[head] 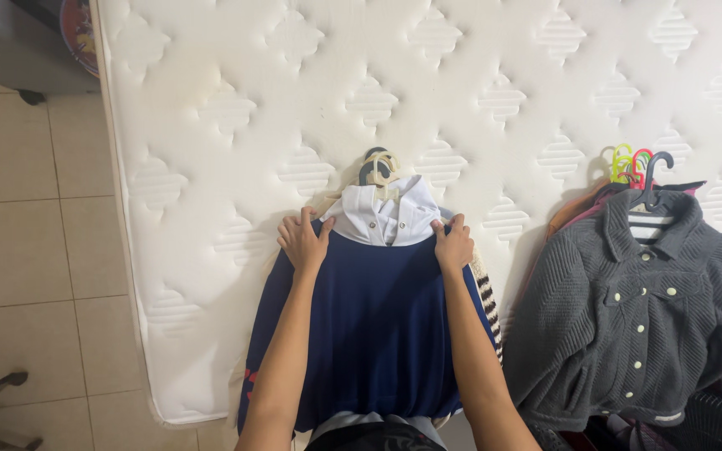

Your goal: The person selects several garments on hangers from a closet and lays them out one by one on a bed to organize them.

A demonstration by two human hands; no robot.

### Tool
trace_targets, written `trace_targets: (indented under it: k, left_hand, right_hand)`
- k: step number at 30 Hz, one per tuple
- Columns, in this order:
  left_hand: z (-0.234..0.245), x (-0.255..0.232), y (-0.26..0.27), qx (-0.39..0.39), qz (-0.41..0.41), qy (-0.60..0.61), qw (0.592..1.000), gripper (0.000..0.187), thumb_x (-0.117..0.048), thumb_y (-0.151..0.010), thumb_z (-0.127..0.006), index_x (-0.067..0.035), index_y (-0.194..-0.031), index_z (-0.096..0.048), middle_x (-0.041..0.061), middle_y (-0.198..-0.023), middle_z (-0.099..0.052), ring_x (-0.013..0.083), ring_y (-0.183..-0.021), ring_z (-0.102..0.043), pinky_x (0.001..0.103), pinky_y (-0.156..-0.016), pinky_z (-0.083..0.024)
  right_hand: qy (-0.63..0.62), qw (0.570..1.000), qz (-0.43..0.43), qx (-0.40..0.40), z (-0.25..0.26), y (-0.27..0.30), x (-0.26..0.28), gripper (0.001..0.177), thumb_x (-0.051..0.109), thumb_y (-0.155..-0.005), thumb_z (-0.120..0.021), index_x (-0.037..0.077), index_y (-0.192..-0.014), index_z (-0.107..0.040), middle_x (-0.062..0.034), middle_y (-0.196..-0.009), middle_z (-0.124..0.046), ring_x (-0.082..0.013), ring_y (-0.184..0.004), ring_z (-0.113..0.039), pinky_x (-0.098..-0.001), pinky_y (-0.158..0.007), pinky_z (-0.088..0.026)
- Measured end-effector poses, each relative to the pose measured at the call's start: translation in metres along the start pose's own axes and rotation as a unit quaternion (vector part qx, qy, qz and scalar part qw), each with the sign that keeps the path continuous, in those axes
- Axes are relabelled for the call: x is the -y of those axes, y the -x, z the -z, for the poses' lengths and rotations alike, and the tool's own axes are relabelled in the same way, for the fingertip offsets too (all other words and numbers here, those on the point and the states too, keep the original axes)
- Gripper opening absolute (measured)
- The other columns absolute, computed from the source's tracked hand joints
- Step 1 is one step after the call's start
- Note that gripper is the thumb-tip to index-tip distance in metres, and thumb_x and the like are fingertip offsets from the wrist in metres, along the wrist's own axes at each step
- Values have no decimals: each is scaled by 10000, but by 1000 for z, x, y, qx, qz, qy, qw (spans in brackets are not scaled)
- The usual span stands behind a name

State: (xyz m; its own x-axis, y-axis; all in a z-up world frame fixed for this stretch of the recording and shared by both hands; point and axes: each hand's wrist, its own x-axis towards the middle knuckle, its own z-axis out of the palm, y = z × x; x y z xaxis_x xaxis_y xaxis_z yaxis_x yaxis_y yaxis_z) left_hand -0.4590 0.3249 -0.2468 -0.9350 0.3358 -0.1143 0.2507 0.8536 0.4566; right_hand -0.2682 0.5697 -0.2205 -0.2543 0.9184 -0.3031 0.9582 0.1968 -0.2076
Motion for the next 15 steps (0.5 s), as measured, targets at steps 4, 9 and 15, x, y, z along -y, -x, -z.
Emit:
trace_targets:
  k: [4, 9, 15]
  left_hand:
    - [0, -3, -5, 15, 14, -1, 1000, 496, -662, -882, -655, -273, -1187, -618, 107, -1074, -539, 319, -1080, -484, 482, -887, -371]
    - [-2, -3, -12, 63, 45, 5, 997, 527, -703, -848, -655, -287, -1169, -622, 123, -1102, -555, 337, -1088, -487, 495, -909, -367]
    - [3, 3, -10, 27, 14, 14, 999, 558, -667, -853, -689, -230, -1191, -611, 177, -1170, -592, 428, -1177, -489, 596, -935, -361]
  right_hand:
    - [11, 999, -23, 35, -8, -16, 0, 491, 591, -920, -658, 188, -1172, -534, -138, -1154, -650, -451, -1031, -631, -571, -822, -496]
    - [0, 998, -35, 51, -17, -31, -3, 501, 598, -895, -670, 195, -1163, -542, -143, -1162, -650, -443, -1068, -628, -574, -827, -502]
    - [8, 999, 5, -45, -6, 4, 3, 564, 603, -942, -633, 112, -1204, -540, -174, -1140, -644, -423, -1073, -625, -550, -822, -513]
